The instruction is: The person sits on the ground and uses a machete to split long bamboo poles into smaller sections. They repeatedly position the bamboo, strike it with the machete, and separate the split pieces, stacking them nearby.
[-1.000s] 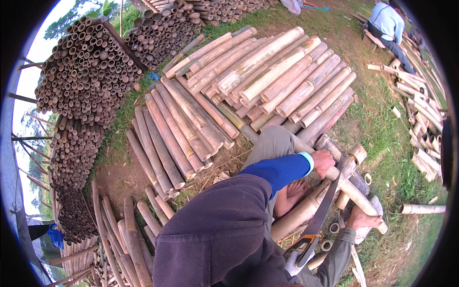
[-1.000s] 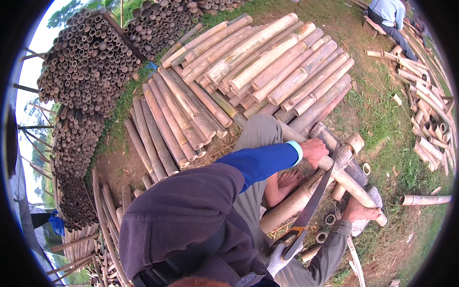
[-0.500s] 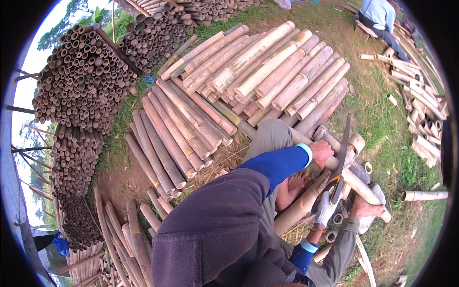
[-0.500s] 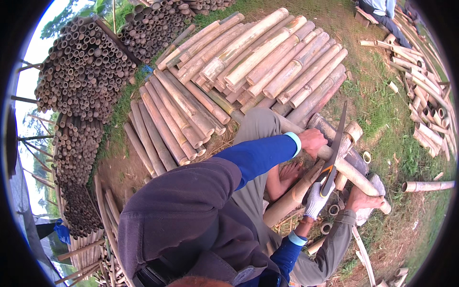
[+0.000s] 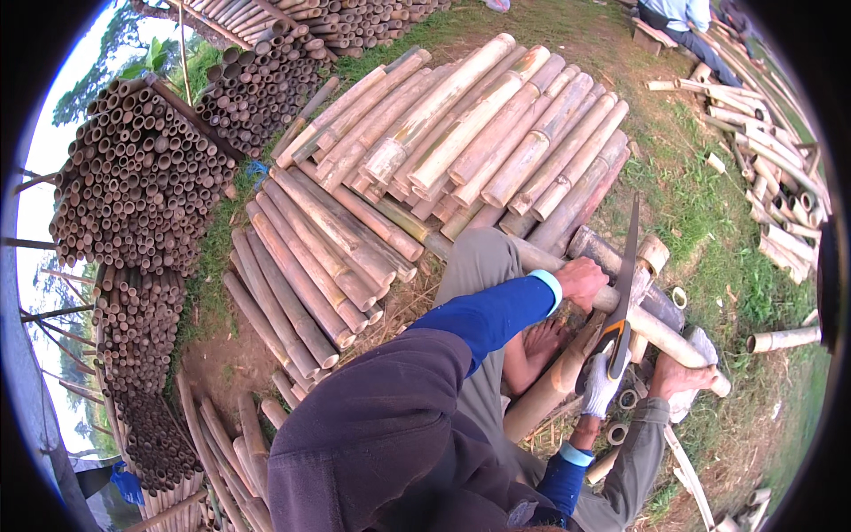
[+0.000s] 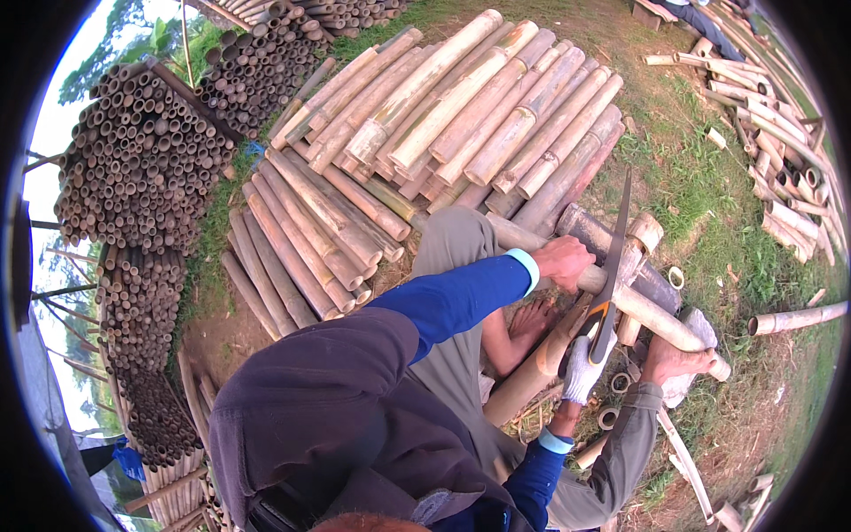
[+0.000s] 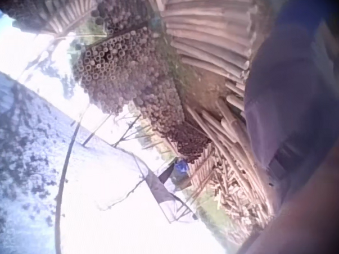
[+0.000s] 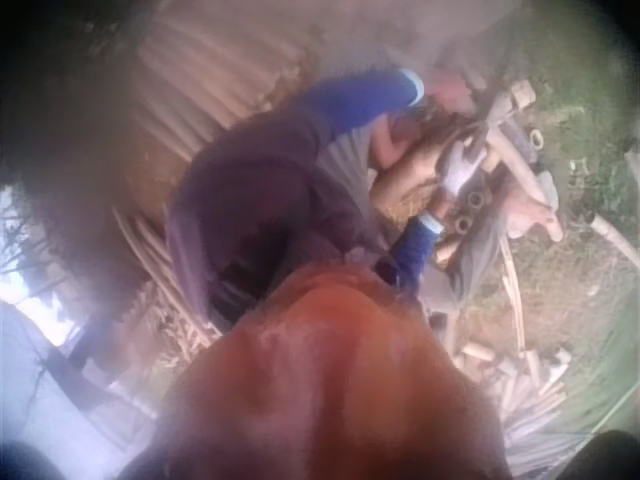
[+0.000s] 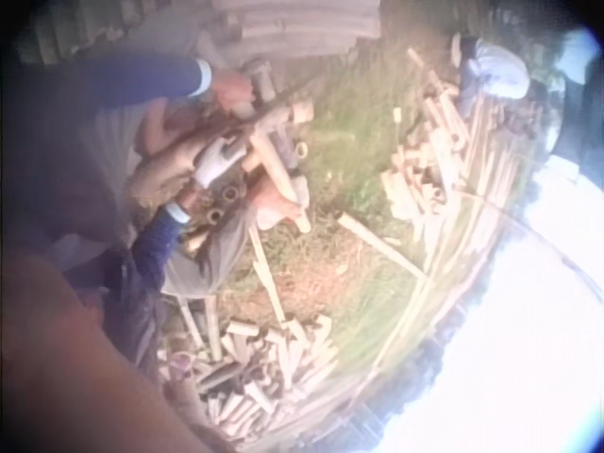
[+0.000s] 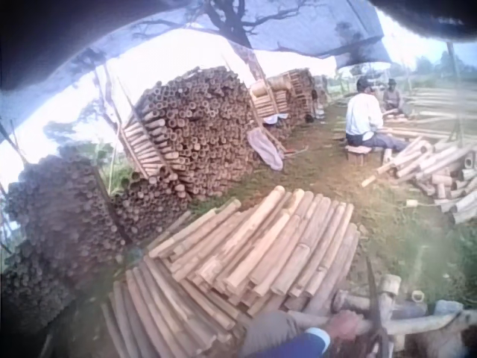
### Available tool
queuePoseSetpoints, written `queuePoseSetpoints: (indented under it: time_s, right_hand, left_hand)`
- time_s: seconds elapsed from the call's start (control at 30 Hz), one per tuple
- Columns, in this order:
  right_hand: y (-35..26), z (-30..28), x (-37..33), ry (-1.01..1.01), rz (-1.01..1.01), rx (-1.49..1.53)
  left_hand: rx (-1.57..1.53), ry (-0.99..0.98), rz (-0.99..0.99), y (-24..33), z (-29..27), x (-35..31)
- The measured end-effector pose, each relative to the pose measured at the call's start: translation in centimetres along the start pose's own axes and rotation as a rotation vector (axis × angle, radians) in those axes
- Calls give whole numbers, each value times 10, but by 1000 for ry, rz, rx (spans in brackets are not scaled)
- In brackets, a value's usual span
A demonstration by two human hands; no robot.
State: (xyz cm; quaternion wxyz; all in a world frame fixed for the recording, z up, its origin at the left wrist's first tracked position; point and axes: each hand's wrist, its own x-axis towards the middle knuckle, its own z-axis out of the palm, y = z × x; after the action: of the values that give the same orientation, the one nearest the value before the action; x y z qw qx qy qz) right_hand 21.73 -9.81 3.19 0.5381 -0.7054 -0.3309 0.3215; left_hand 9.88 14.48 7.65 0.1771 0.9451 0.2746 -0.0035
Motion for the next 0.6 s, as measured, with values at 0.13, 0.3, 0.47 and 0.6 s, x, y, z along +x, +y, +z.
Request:
queuePoseSetpoints:
  time_s: [0.13, 0.3, 0.47, 0.6]
  right_hand:
    - [-17, -5, 30, 0, -28, -67]
    - [-68, -44, -144, -79, -19, -157]
    - [-112, -78, -236, -8, 50, -287]
    - [-40, -19, -78, -49, 5, 44]
  left_hand:
    - [30, -65, 41, 2, 3, 19]
    - [58, -97, -79, -12, -21, -16]
    - [55, -157, -7, 24, -4, 20]
    - [50, -138, -121, 4, -14, -8]
